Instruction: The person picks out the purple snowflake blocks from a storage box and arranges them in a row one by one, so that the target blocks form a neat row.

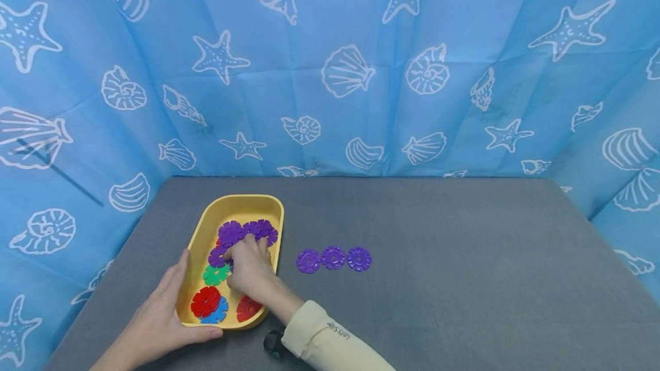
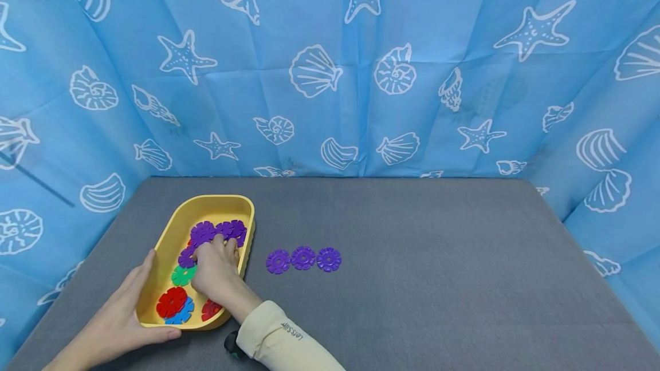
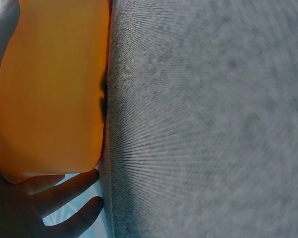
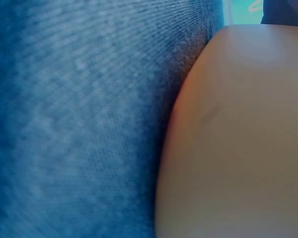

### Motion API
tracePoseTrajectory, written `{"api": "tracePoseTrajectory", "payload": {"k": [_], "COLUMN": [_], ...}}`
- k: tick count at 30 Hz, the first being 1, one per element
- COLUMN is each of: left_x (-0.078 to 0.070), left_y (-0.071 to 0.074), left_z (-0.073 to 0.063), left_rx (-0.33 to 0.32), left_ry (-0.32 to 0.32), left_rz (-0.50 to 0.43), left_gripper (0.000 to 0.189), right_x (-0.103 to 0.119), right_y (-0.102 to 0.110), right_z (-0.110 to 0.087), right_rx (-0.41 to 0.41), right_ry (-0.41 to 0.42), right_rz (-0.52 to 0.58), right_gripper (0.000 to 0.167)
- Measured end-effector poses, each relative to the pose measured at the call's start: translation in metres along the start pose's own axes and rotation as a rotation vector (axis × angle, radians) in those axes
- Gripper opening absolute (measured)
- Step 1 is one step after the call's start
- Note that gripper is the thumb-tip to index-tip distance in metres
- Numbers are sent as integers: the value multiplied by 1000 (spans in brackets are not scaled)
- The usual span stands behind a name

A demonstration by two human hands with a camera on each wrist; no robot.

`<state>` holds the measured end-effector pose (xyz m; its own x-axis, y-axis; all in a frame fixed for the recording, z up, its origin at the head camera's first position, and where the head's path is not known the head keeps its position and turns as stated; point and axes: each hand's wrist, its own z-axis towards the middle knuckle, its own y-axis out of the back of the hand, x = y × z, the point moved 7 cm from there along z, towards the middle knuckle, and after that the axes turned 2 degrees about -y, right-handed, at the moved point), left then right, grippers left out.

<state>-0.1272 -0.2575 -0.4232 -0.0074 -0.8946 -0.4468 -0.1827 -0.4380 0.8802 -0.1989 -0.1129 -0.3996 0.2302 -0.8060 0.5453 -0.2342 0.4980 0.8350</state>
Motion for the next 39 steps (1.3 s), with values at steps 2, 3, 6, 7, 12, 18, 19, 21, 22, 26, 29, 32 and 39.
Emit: {"api": "tracePoseTrajectory", "payload": {"k": [2, 3, 6, 7, 12, 18, 19, 21, 22, 26, 29, 32, 39], "left_x": [0, 0, 0, 0, 0, -1, -1, -1, -1, -1, 0, 1, 1], "left_y": [0, 0, 0, 0, -1, -1, 0, -1, -1, 0, -1, -1, -1], "left_z": [1, 1, 1, 1, 0, -1, -1, -1, -2, -2, -1, -1, -1], "left_rx": [6, 9, 13, 15, 4, -7, -8, -5, -5, -11, -6, 9, 22], "left_ry": [-1, -3, 2, 5, 11, 6, 7, 9, 7, 0, 8, 15, 19], "left_rz": [10, 12, 5, 2, -12, -34, -33, -34, -32, -36, -37, -30, -26], "left_gripper": [146, 145, 145, 145, 147, 147, 146, 146, 146, 145, 146, 146, 146], "right_x": [1, 1, 1, 1, -1, -1, 0, 0, 1, 2, 2, 1, 1], "right_y": [-1, -1, -1, -1, -2, -2, -3, -4, -4, -6, -8, -9, -12], "right_z": [0, 0, 1, 1, 0, -1, -1, -1, -1, -1, -2, -2, -2], "right_rx": [4, 3, 0, 2, 10, 47, 57, 71, 76, 95, 117, 134, 181], "right_ry": [21, 29, 33, 24, -25, -40, -37, -23, -14, 20, 17, 12, 9], "right_rz": [-15, -19, -11, -5, 23, 68, 68, 66, 62, 73, 101, 115, 138], "right_gripper": [37, 37, 39, 40, 48, 54, 54, 54, 53, 45, 42, 44, 47]}}
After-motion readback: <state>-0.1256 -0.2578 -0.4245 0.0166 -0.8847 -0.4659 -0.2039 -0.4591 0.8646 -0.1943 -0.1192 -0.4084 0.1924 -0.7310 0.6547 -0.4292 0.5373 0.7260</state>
